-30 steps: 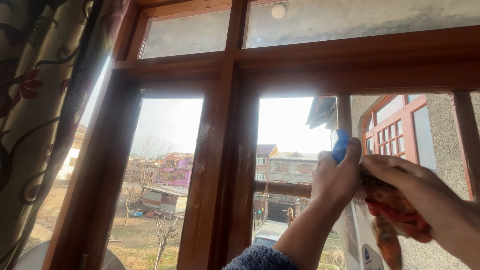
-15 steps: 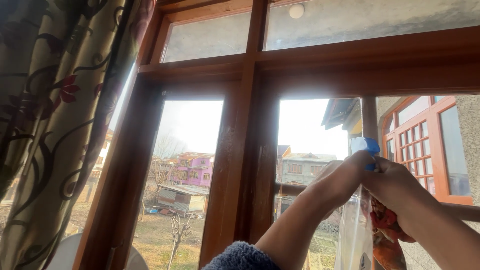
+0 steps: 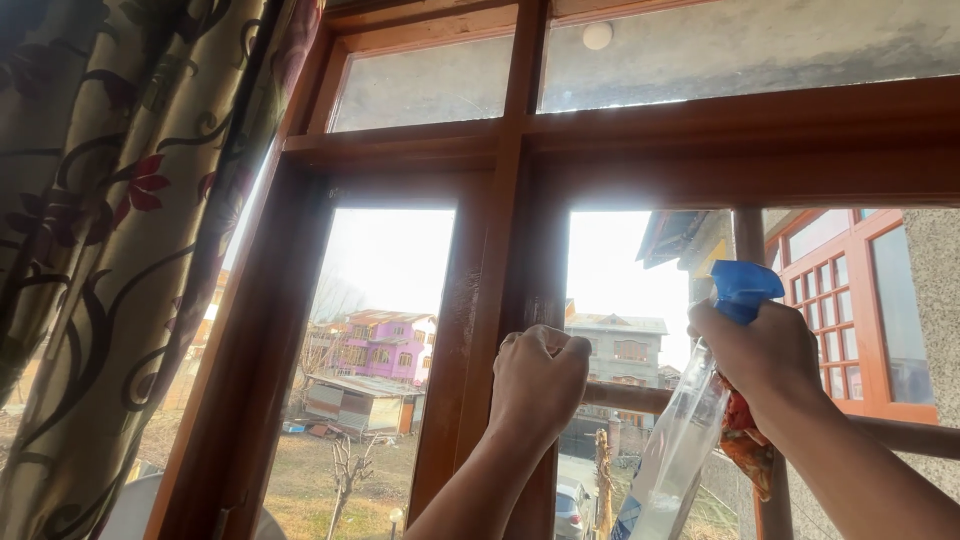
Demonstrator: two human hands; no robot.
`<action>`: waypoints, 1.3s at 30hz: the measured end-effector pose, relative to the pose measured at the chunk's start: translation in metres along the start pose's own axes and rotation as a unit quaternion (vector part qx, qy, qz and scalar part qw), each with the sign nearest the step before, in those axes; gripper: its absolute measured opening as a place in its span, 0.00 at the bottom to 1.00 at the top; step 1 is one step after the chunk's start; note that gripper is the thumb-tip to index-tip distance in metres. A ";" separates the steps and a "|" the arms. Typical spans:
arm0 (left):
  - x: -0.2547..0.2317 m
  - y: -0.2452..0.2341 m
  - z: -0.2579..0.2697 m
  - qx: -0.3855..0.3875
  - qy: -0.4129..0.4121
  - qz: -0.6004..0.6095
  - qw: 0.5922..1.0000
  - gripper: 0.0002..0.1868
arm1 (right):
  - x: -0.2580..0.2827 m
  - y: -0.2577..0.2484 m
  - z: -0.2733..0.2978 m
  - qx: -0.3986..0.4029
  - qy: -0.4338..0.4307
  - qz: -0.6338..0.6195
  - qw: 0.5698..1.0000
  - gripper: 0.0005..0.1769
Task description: The person sprays a window with a cleaning solution and wipes the glass and wooden frame with a patterned cloth. They repeatedly wipe different sections of the window frame and glass, moving the cloth around to cover various areas.
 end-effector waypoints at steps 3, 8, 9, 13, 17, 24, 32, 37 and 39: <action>0.000 0.002 0.001 0.009 -0.001 -0.001 1.000 0.27 | -0.001 -0.006 0.004 0.021 0.000 -0.023 1.000 0.20; -0.004 0.012 0.001 0.010 0.021 0.001 1.000 0.25 | -0.022 -0.024 -0.010 -0.009 0.003 0.069 0.998 0.22; -0.005 0.015 0.001 0.008 0.027 0.003 1.000 0.25 | -0.026 -0.030 -0.012 -0.023 0.007 0.115 0.993 0.26; -0.016 0.026 0.009 0.031 0.054 0.020 0.998 0.24 | -0.049 -0.058 -0.032 -0.049 0.033 0.162 0.985 0.26; -0.024 0.046 0.012 0.052 0.088 0.031 0.994 0.15 | -0.071 -0.094 -0.052 -0.103 0.053 0.183 0.976 0.25; -0.031 0.100 -0.001 0.036 0.215 0.050 0.975 0.18 | -0.086 -0.160 -0.069 -0.175 0.031 0.201 0.963 0.26; -0.058 0.130 0.019 0.099 0.131 0.080 0.983 0.20 | -0.089 -0.206 -0.063 -0.147 0.061 0.250 0.955 0.24; -0.074 0.142 0.034 0.129 0.127 0.105 0.978 0.23 | -0.103 -0.245 -0.072 -0.157 0.069 0.281 0.944 0.27; -0.080 0.145 0.038 0.140 0.114 0.105 0.978 0.24 | -0.108 -0.265 -0.081 -0.196 0.082 0.281 0.936 0.24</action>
Point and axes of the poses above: each hand's wrist, its own z-axis away from the middle knuckle, its own y-axis out of the palm, x = y × z, the point moved 2 cm from there along -z, towards the middle knuckle, and after that the axes turned 3 degrees about -x, right-handed, at the moved point
